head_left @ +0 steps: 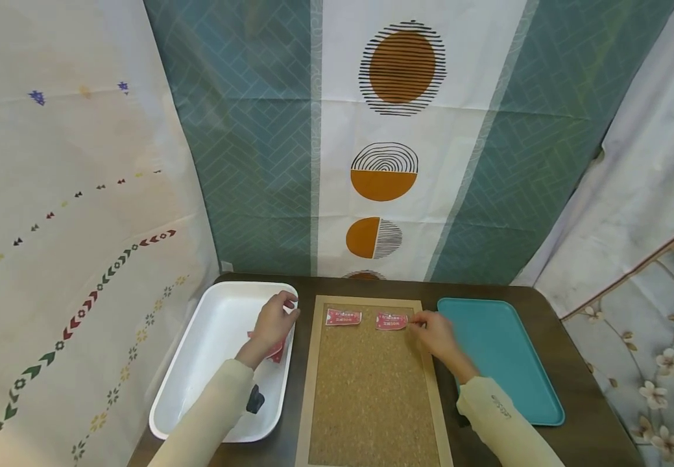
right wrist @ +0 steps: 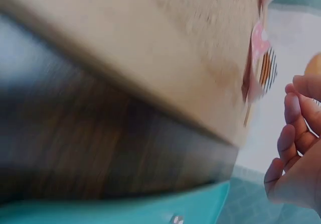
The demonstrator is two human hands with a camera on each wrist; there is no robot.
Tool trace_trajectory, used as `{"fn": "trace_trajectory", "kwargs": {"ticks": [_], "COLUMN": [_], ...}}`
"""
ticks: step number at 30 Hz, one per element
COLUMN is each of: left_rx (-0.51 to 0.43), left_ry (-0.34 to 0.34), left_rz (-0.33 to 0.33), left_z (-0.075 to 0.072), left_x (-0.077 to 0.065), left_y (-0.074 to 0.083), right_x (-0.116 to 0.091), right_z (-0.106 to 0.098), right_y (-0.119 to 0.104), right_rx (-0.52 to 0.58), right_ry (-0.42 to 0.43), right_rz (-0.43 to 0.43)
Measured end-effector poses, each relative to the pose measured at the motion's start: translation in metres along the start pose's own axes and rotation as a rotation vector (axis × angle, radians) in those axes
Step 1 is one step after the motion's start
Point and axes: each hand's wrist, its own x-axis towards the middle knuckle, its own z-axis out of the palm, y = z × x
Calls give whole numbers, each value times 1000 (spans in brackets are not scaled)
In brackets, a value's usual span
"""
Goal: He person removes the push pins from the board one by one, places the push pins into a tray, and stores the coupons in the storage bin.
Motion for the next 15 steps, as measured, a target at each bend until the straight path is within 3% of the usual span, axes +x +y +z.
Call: {"fn": "trace_trajectory", "kwargs": {"ticks": [4,9,15], "left_rx": [-8,-14,18], "left_ry": [7,-40,-40], "left_rz": [32,36,49], "left_z": [5,10,15], "left_x": [2,3,6], "left_y": [6,13,16], "right_x": [8,12,22], "right_z": [11,23,37], "right_y": [-14,-28,-40], "right_rx": [16,52,101], "right_ry": [-23,-37,-59], "right_rz": [29,74,51]}}
